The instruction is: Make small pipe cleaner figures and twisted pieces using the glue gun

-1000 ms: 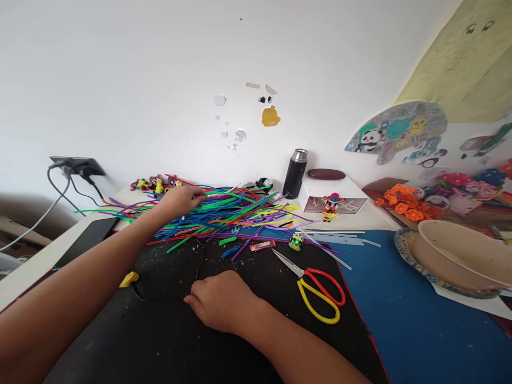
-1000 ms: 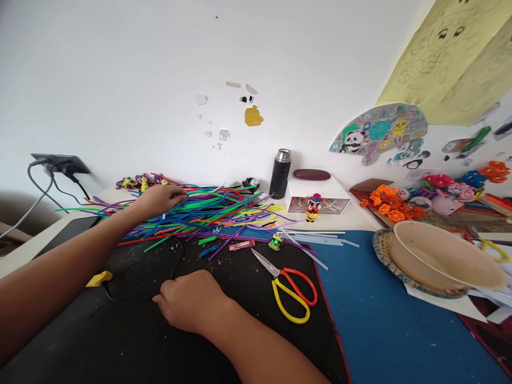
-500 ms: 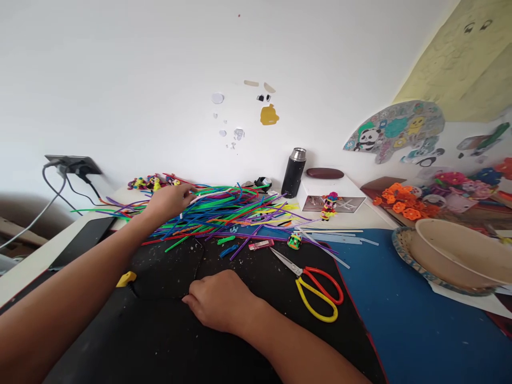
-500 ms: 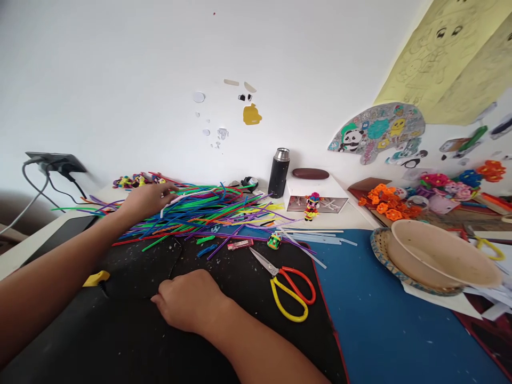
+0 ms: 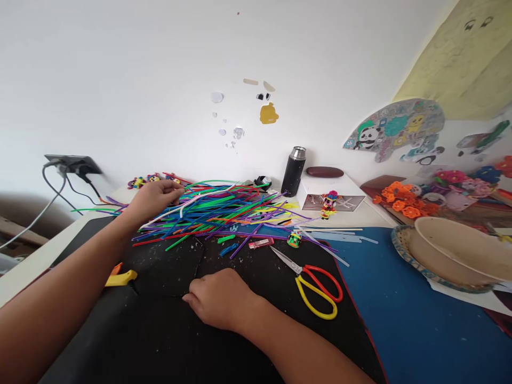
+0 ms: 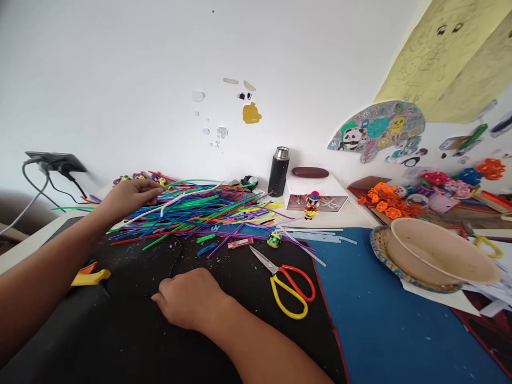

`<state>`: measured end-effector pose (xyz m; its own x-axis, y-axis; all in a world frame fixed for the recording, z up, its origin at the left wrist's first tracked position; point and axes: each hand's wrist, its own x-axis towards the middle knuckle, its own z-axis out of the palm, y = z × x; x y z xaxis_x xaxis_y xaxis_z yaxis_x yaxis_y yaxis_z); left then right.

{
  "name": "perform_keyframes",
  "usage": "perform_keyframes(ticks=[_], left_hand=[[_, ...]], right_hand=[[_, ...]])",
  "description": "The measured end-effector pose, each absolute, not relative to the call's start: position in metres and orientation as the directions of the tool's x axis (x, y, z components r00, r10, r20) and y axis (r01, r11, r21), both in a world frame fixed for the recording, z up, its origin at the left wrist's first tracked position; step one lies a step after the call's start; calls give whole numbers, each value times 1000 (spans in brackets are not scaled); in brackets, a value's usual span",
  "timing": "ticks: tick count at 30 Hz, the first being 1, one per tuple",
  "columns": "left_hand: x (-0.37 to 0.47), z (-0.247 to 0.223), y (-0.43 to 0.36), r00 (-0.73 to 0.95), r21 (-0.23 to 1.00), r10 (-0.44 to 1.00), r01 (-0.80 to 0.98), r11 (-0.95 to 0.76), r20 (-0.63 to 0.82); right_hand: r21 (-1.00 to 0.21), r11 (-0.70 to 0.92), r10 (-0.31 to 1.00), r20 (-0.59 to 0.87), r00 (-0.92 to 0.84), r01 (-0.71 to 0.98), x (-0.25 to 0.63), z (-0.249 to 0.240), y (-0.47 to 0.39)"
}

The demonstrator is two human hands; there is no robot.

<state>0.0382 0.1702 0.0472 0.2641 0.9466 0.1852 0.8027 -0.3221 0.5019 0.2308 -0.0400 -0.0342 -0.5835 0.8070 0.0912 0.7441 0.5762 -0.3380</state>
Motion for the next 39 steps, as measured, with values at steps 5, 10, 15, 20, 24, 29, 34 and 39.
perform_keyframes(ticks=[5, 10, 15, 20, 24, 29, 34, 39], left_hand=[[28, 46, 164, 331, 483, 940, 812, -328, 81], [25, 31, 168, 428, 389, 903, 826, -407, 36], [26, 21, 166, 476, 213, 879, 856, -471, 29], [28, 19, 168, 495, 89, 869, 866, -492, -18], [32, 17, 169, 447, 8, 890, 893, -449, 90], [52, 13, 160, 527, -16, 849, 850, -527, 46], [72, 1, 156, 586, -61, 809, 806, -588, -53], [73, 3, 162, 541, -72, 841, 838, -541, -13]], right_hand=[[-337, 572, 811, 94, -578, 748, 230, -37, -40], [-339, 571, 811, 94, -577, 747, 230, -37, -40], [-342, 569, 812, 90, -577, 748, 230, -37, -41], [-343, 570, 812, 95, -576, 747, 230, -35, -41], [-339, 569, 811, 80, -580, 749, 229, -34, -41], [-342, 575, 808, 98, -580, 743, 230, -36, -42], [-347, 568, 811, 83, -579, 746, 230, -34, -41], [-345, 574, 808, 91, -582, 743, 229, -35, -41]])
